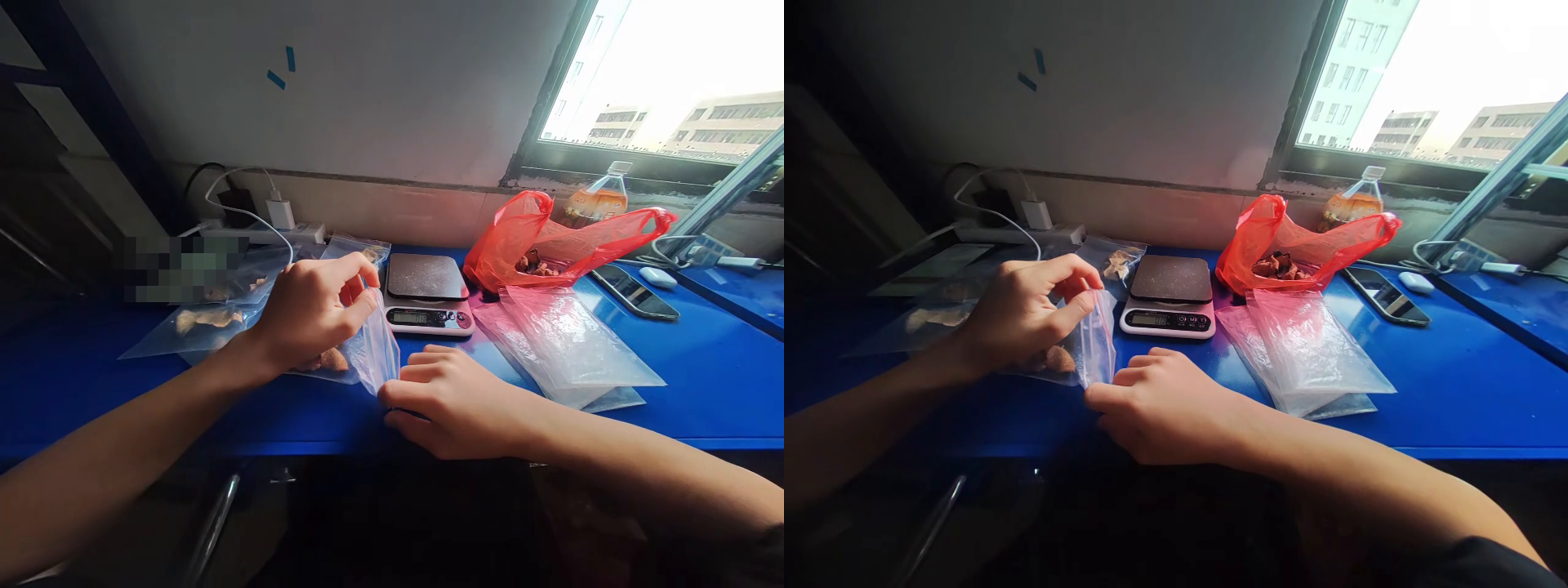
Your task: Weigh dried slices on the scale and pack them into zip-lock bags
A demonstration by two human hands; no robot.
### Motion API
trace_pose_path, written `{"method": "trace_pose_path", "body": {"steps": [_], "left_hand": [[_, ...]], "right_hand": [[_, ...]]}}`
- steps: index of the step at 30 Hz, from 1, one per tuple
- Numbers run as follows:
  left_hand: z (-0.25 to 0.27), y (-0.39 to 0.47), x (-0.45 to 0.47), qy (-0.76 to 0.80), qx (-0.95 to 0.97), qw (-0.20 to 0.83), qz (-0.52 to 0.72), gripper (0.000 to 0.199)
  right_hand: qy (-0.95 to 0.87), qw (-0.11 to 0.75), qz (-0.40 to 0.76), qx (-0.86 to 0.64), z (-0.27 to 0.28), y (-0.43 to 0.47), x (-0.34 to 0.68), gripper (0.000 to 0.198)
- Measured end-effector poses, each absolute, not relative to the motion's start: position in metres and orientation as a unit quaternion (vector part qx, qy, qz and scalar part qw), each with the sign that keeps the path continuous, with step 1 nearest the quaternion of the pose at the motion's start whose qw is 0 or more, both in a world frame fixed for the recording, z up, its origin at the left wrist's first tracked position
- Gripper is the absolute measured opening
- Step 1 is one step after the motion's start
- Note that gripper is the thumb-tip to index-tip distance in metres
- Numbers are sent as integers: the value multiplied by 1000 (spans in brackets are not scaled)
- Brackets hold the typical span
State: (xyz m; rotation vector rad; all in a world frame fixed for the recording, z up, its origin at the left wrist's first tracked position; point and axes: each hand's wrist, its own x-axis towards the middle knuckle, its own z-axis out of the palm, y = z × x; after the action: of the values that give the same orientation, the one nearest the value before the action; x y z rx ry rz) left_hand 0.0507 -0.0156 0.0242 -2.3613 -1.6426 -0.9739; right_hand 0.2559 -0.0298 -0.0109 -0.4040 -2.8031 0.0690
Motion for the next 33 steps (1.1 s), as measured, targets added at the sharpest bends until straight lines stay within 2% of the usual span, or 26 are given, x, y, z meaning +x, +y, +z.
{"method": "trace_pose_path", "body": {"steps": [4,7,10,12,15,17,19,22,24,26,28,31,33], "left_hand": [[29,-13,43,-520,-785,41,-335,15],[32,-12,39,-476,-800,-19,-364,16],[29,-12,39,-418,-805,-61,-417,20],[25,-14,40,-350,-823,-20,-448,30],[21,-19,43,-268,-855,115,-428,40],[20,-25,46,-267,-863,166,-394,30],[23,-30,48,-286,-864,162,-381,18],[32,-35,48,-281,-872,98,-389,12],[43,-36,44,-253,-888,16,-383,7],[53,-37,35,-232,-892,-85,-379,10],[63,-36,24,-237,-853,-156,-438,19],[71,-29,6,-264,-739,-202,-586,26],[76,-25,-2,-269,-682,-213,-645,26]], "right_hand": [[-951,264,114,-117,-1,-28,264,11],[-893,362,241,-115,15,-29,277,11],[-839,420,324,-119,27,-27,291,10],[-818,434,357,-119,31,-23,297,9],[-785,431,432,-107,30,-18,302,12],[-752,418,501,-90,30,-18,303,16],[-720,413,553,-73,30,-18,302,21],[-678,441,582,-78,32,-15,300,24],[-646,483,579,-118,33,-10,298,22],[-627,525,552,-164,32,-7,295,19],[-640,543,504,-205,28,-7,290,21],[-694,511,444,-244,19,-15,279,23],[-738,444,440,-252,11,-25,269,23]]}}
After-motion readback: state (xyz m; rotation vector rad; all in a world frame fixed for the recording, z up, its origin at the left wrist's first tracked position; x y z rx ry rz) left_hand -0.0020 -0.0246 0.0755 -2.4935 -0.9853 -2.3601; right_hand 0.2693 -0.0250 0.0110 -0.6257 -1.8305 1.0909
